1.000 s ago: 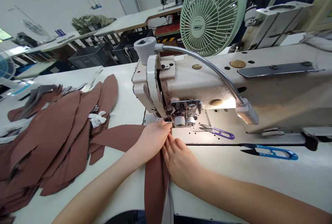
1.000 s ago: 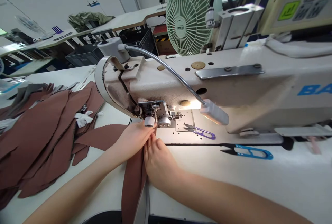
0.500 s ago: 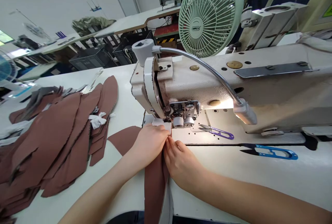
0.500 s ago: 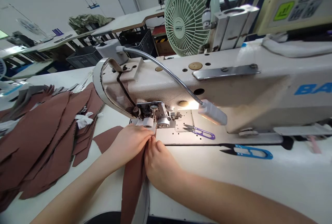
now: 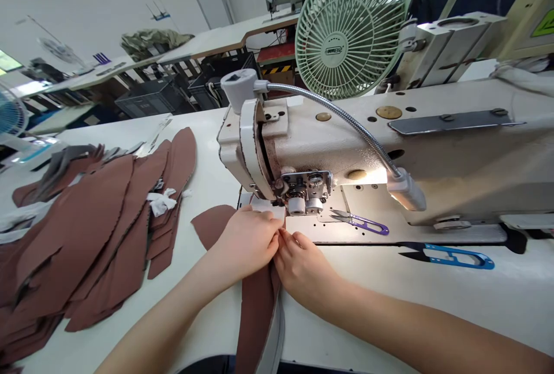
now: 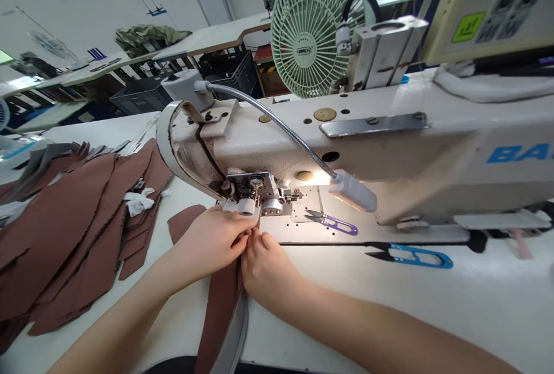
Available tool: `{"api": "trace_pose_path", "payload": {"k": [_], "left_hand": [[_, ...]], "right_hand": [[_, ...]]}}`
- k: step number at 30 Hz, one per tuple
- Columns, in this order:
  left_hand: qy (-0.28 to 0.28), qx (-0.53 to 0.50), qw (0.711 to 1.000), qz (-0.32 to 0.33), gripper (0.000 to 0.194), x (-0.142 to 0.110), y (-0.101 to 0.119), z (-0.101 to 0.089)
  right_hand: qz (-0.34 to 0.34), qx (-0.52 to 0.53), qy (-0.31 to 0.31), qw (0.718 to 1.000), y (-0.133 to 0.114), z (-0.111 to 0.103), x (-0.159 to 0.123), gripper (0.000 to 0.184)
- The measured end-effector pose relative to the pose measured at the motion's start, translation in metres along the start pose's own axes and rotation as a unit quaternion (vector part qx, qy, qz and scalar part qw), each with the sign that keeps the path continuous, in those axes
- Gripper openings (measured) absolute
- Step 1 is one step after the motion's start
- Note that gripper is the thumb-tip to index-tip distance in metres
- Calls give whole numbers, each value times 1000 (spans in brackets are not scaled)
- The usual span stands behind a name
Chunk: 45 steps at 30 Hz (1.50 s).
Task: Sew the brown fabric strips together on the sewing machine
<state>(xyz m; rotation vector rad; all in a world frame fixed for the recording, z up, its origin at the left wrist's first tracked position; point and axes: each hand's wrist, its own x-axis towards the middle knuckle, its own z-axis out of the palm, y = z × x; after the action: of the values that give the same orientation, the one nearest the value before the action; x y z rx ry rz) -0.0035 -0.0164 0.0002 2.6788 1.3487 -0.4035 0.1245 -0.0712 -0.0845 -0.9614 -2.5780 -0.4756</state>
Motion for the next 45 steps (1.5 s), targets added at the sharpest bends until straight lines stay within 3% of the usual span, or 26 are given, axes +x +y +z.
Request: {"api": "trace_pose_path", "payload": {"k": [5,12,16,21,28,32,38,45], "left_hand": [[-21,-9,1000,4,22,-4,-1,0],[13,-9,999,-42,18,10,1,16],[22,4,999,-40,18,6,3,11],[-40,18,999,3,24,-6,3,1],[-18,-13,999,-34,19,3,3,11],[-22,11,998,-52,20,2,5,4],[-37,-4,999,-17,22,-9,-1,-4],[-49,5,997,-58,22,-3,2,0]], "right_hand": [[2,-6,12,1000,-4,-1,-3,30],[-1,2,47,999,-6,0,-3,29],[1,15,22,1000,-3,-1,-2,27],[-6,23,20,1000,-4,-2,-1,24],[-25,0,11,1000,-9,-2,-4,28],[-25,6,-12,1000,-7,-2,-4,28],[-15,31,-51,998,-2,-5,-1,28],[-1,124,-172,977,-6,-22,7,13]]}}
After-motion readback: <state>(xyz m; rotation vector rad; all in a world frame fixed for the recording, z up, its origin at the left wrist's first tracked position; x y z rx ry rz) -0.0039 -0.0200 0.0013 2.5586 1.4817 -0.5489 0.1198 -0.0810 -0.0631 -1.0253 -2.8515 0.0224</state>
